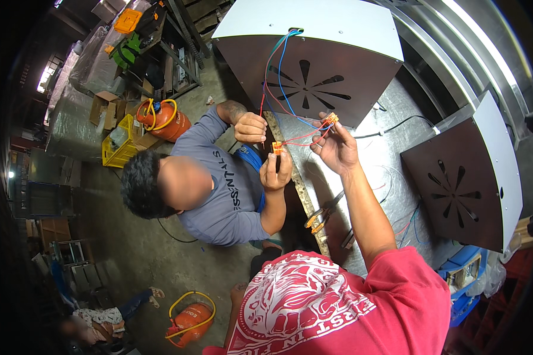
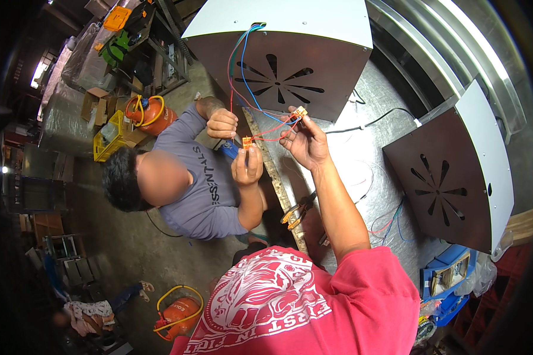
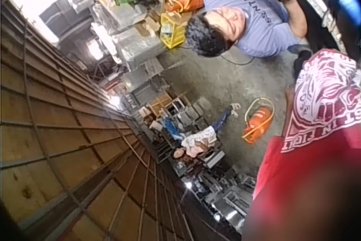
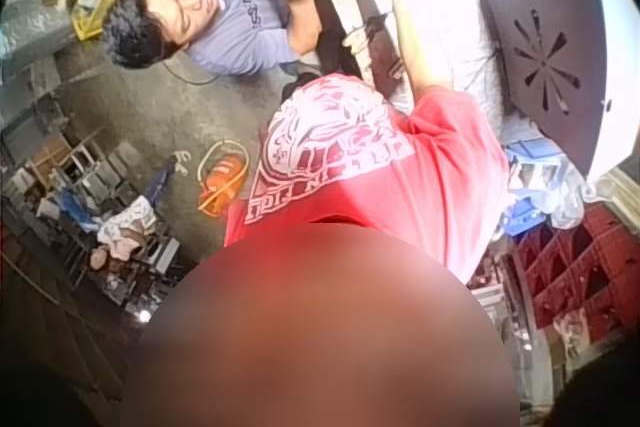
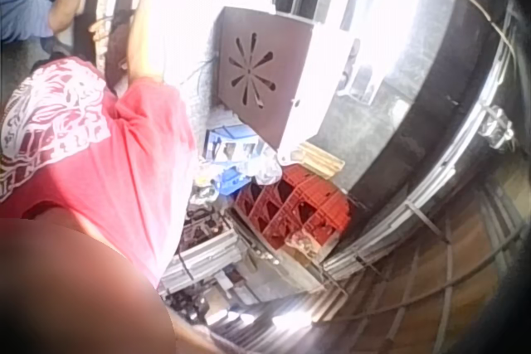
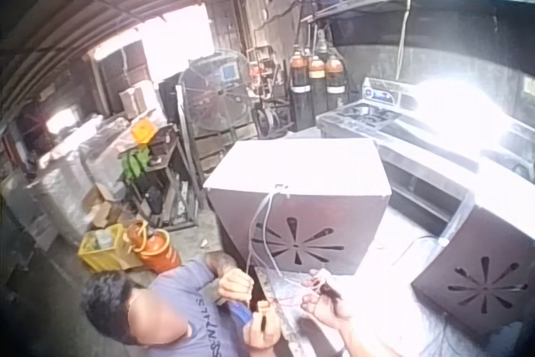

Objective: The person strips wire ends and inserts them into orange terminal blocks, then connects two blocks together. A coworker assists by holding wires and handing over tools. The work occurs at a metal workbench with several metal enclosures nearby.

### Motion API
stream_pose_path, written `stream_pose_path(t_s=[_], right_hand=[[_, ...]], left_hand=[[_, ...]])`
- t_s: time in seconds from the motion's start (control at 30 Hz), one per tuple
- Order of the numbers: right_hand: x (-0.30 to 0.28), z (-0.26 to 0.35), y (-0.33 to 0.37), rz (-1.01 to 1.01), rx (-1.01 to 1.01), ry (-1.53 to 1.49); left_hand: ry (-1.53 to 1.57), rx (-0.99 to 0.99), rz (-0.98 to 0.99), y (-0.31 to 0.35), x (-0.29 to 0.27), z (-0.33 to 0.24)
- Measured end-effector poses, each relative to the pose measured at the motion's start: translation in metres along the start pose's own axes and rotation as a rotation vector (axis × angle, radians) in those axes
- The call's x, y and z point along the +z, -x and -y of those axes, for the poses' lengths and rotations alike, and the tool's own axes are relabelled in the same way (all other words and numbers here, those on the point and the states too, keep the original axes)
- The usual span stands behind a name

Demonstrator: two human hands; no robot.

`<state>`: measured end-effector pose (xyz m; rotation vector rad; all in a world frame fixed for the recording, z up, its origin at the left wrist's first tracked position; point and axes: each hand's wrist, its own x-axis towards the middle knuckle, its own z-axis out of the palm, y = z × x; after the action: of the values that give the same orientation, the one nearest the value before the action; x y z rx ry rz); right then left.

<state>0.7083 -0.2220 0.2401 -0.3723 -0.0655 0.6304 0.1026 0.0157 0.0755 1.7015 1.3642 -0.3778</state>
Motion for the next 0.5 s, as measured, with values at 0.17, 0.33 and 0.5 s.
stream_pose_path(t_s=[0.17, 0.33, 0.5], right_hand=[[0.002, -0.001, 0.001, -0.021, -0.002, 0.007], [0.003, -0.002, 0.001, -0.001, 0.012, 0.003], [0.005, -0.003, 0.001, -0.001, 0.005, 0.014]], left_hand=[[-0.003, 0.006, 0.010, 0.018, -0.008, -0.033], [-0.016, 0.024, 0.007, 0.020, -0.009, -0.036], [-0.066, 0.011, -0.002, 0.018, -0.009, -0.032]])
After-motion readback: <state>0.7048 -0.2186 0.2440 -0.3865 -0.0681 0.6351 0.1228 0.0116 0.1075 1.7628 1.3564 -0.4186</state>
